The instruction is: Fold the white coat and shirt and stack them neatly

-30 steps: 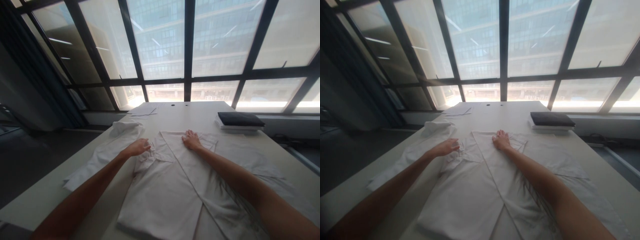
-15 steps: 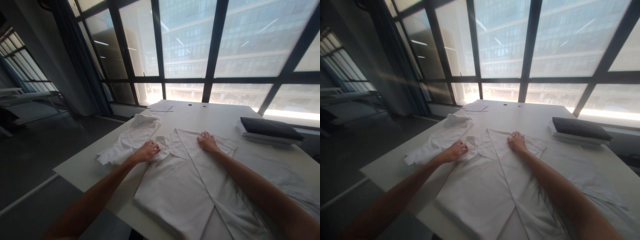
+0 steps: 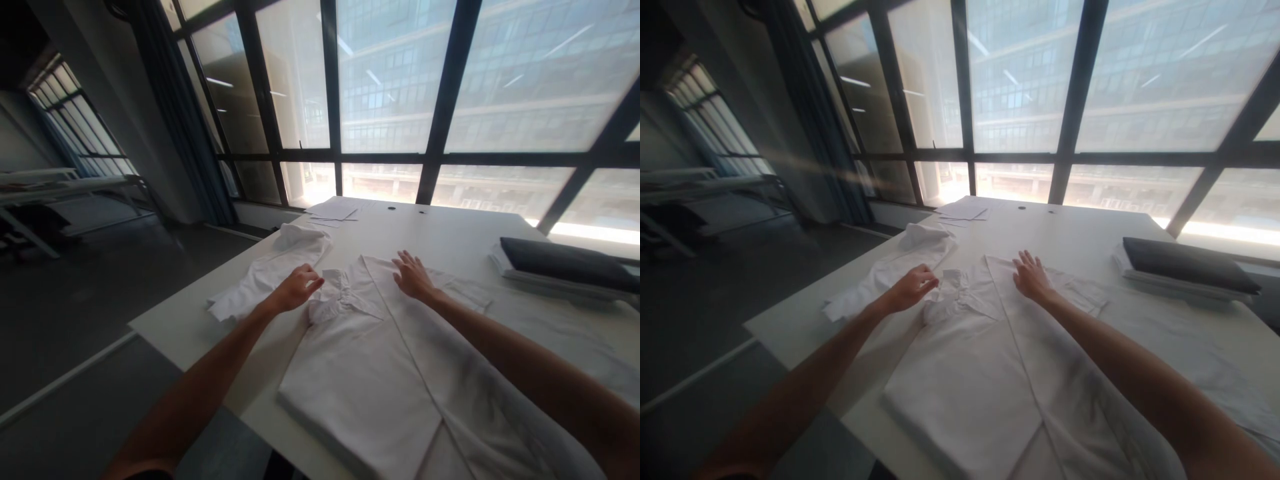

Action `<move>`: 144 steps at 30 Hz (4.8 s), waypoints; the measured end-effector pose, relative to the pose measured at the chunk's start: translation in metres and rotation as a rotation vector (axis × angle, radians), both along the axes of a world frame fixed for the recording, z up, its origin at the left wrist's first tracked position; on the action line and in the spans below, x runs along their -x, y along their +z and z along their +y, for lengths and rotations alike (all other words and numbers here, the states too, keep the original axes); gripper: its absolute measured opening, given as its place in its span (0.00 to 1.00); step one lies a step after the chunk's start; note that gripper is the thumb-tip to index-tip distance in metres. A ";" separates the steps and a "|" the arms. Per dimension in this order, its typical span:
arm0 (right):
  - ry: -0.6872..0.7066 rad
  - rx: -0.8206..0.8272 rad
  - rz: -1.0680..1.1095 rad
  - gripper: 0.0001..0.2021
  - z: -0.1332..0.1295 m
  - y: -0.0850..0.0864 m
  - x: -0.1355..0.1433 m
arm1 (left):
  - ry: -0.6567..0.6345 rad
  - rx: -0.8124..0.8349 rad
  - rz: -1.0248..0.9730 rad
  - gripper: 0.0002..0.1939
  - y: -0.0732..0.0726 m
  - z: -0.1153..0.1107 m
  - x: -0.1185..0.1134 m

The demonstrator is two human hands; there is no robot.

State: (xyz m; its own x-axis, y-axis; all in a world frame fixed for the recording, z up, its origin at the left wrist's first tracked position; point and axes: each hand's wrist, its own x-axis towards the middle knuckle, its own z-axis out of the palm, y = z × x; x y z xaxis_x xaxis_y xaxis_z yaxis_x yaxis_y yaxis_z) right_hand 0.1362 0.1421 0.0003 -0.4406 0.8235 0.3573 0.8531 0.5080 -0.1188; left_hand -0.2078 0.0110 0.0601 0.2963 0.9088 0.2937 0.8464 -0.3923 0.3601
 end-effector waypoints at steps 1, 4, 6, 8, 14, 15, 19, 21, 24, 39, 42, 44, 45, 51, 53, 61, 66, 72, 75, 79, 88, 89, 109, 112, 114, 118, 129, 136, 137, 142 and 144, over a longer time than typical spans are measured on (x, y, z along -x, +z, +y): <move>0.121 0.016 0.007 0.22 -0.001 0.011 0.014 | -0.071 0.058 -0.013 0.30 0.003 -0.002 -0.002; 0.518 0.070 0.053 0.22 -0.004 0.039 0.068 | -0.215 0.254 0.017 0.29 0.008 -0.009 -0.004; 0.713 0.105 0.023 0.21 -0.008 0.049 0.107 | -0.220 0.318 0.063 0.27 0.008 -0.012 -0.001; 0.796 0.159 -0.075 0.23 -0.010 0.052 0.139 | -0.161 0.343 0.099 0.27 0.006 -0.013 0.004; 0.763 0.104 -0.343 0.16 -0.004 0.053 0.173 | 0.041 0.318 0.033 0.24 -0.008 -0.007 0.024; 0.750 0.071 -0.350 0.14 -0.001 0.054 0.173 | 0.066 0.339 0.013 0.24 -0.011 -0.006 0.025; 0.758 0.019 -0.316 0.06 0.012 0.060 0.175 | 0.141 0.405 -0.065 0.23 -0.017 -0.003 0.027; 0.758 0.039 -0.250 0.04 0.018 0.059 0.178 | 0.166 0.407 -0.088 0.22 -0.019 -0.003 0.027; 0.668 0.136 -0.116 0.03 0.024 0.052 0.179 | 0.201 0.395 -0.062 0.20 -0.018 -0.004 0.028; 0.603 0.487 0.291 0.17 0.043 0.040 0.170 | 0.251 0.204 -0.318 0.22 -0.015 0.001 0.019; 0.619 0.511 0.339 0.11 0.050 0.052 0.150 | 0.190 0.115 -0.368 0.28 -0.008 -0.006 0.001; 0.654 0.517 0.353 0.08 0.052 0.058 0.133 | 0.133 0.061 -0.346 0.27 -0.001 -0.014 -0.017; 0.686 0.533 0.356 0.07 0.051 0.059 0.124 | 0.102 0.046 -0.334 0.26 0.002 -0.019 -0.028; 0.757 0.535 0.298 0.09 0.032 0.053 0.077 | -0.155 0.190 -0.341 0.22 0.002 -0.042 -0.079; 0.763 0.509 0.243 0.11 0.026 0.044 0.066 | -0.285 0.332 -0.352 0.20 0.001 -0.042 -0.082; 0.492 0.211 0.277 0.25 0.014 0.022 0.062 | -0.181 0.028 -0.188 0.19 -0.011 -0.001 -0.060; 0.504 0.110 0.316 0.24 -0.015 0.024 0.096 | -0.285 0.107 0.240 0.31 -0.051 -0.003 -0.067; 0.799 0.261 0.106 0.22 -0.039 0.007 0.131 | -0.320 0.056 0.320 0.28 -0.055 -0.014 -0.074; 0.787 0.325 0.018 0.24 -0.023 -0.002 0.128 | -0.336 0.045 0.297 0.29 -0.051 -0.014 -0.075; 0.616 0.283 -0.004 0.26 0.006 -0.010 0.113 | -0.340 0.093 0.283 0.34 -0.055 -0.013 -0.074; 0.402 0.155 -0.109 0.30 0.017 -0.017 0.109 | -0.314 0.181 -0.113 0.26 -0.032 0.004 -0.054; 0.403 0.154 -0.108 0.30 0.017 -0.018 0.110 | -0.292 0.133 -0.160 0.26 -0.030 0.006 -0.053; 0.005 0.053 0.631 0.26 0.026 0.008 0.081 | -0.429 -0.001 -0.335 0.19 -0.007 -0.021 -0.068; -0.055 0.043 0.628 0.25 0.022 0.020 0.057 | -0.436 0.008 -0.219 0.22 -0.007 -0.019 -0.075; -0.020 0.068 0.549 0.24 0.005 0.018 0.046 | -0.481 0.064 -0.037 0.27 -0.015 -0.021 -0.083; 0.183 0.152 0.311 0.26 -0.047 -0.003 0.049 | -0.500 0.100 0.238 0.33 -0.040 -0.026 -0.097; 0.409 0.228 0.092 0.24 -0.076 -0.011 0.054 | -0.300 -0.007 0.074 0.20 -0.022 0.008 -0.082; 0.373 0.205 0.056 0.26 -0.081 -0.013 0.056 | -0.201 0.174 0.307 0.30 -0.062 0.066 -0.069; 0.370 0.204 0.055 0.26 -0.081 -0.013 0.056 | -0.188 0.181 0.304 0.32 -0.065 0.069 -0.068; 0.356 0.212 0.054 0.26 -0.081 -0.013 0.055 | -0.148 0.187 0.280 0.36 -0.065 0.077 -0.065; 0.361 0.209 0.057 0.26 -0.081 -0.013 0.054 | -0.154 0.231 0.292 0.36 -0.062 0.078 -0.064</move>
